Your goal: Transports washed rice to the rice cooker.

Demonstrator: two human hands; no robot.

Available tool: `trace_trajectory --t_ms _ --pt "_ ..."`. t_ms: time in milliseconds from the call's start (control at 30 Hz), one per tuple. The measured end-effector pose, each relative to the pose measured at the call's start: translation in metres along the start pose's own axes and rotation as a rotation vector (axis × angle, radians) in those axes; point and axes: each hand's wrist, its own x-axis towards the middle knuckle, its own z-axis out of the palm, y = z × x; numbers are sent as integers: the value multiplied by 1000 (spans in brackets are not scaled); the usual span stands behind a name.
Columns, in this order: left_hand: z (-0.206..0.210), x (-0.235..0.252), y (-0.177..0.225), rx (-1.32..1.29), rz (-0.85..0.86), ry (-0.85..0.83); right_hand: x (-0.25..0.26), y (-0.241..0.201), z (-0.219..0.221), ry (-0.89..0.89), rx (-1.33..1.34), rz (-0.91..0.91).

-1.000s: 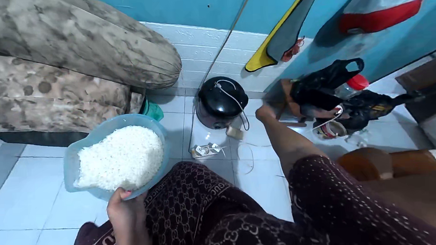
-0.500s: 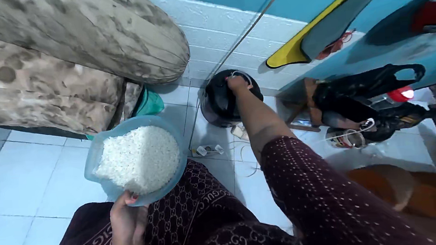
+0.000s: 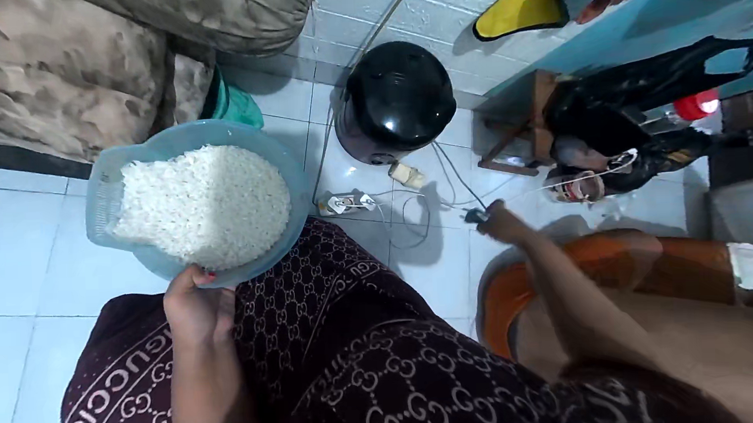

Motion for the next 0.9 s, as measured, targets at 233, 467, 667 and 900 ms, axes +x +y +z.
trace_trajectory --t_ms 233,467,667,900 --pt "5 -8 2 5 14 -60 -14 -74 138 -348 -323 -391" --pt "0 -12 -1 -69 23 -109 11 -171 186 3 26 -379" --pt "-5 -10 -4 -77 8 -66 26 -196 175 115 28 -316" --pt "-9 -5 -2 -85 17 -27 29 -218 175 115 -32 -253"
